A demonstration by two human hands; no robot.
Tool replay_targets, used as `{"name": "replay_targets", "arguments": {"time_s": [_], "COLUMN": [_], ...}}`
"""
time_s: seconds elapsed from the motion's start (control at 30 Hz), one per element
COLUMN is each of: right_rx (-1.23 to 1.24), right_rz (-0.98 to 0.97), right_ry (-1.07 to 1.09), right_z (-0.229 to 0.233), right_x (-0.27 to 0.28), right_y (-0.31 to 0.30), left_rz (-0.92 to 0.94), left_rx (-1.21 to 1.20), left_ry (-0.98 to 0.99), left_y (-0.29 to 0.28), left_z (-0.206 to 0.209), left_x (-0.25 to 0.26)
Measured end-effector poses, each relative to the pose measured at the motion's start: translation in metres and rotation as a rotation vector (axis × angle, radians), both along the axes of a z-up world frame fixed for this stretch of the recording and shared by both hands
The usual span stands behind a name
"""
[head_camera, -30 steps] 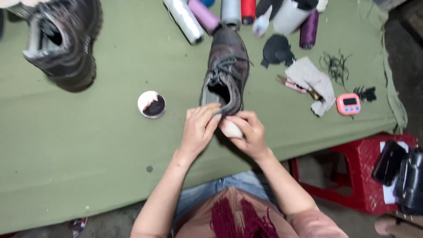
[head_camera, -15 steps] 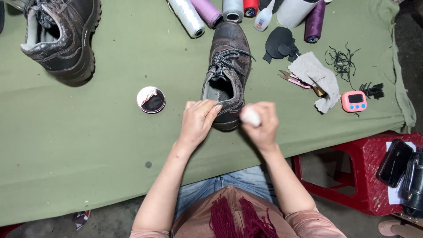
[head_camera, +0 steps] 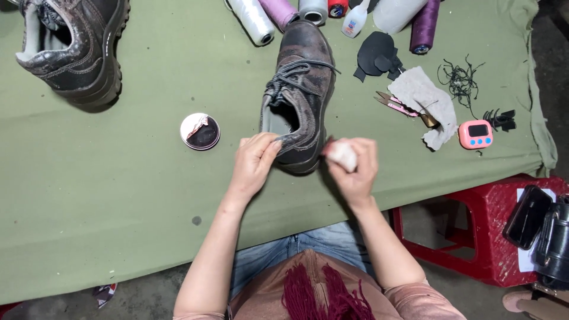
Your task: The person cleans a dark brown leather shoe using a white sponge and a dark liquid from a small container. They repeatedly dip the sponge into the liquid and scrub the shoe's upper, toe, and sides. The person rotates the shoe to access different areas and finishes by placing the cleaned shoe next to its pair on the table.
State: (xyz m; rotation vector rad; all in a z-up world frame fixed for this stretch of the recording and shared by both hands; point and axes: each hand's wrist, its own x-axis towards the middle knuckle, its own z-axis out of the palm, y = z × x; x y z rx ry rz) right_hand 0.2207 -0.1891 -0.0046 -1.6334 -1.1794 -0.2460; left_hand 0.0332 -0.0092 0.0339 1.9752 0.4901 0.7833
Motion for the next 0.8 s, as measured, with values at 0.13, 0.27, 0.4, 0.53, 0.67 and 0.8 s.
{"name": "replay_targets", "arguments": {"time_s": [0.13, 0.27, 0.4, 0.53, 0.67, 0.8], "right_rx": [0.006, -0.036, -0.016, -0.095, -0.101, -0.097], "right_rz": [0.166, 0.094, 0.057, 0.277, 0.161, 0.291], "right_ry": [0.094, 0.151, 0.206, 0.14, 0.053, 0.196], "right_z": [-0.002, 0.014, 0.015, 0.035, 0.049, 0.076], "right_x": [-0.03, -0.003, 0.006, -0.009, 0.022, -0.01], "right_y": [0.016, 0.035, 0.024, 0.043, 0.057, 0.067], "left_rz": [-0.011, -0.011, -0.005, -0.019, -0.01, 0.038], "left_rx": [-0.094, -0.173, -0.202, -0.185, -0.201, -0.186], "left_ry": [-0.035, -0.061, -0.071, -0.076, -0.081, -0.11], "left_y": [0.004, 0.007, 0.007, 0.007, 0.006, 0.007], "left_z": [-0.006, -0.005, -0.009, -0.009, -0.013, -0.024], "left_x": [-0.012, -0.018, -0.019, -0.015, -0.022, -0.021]}}
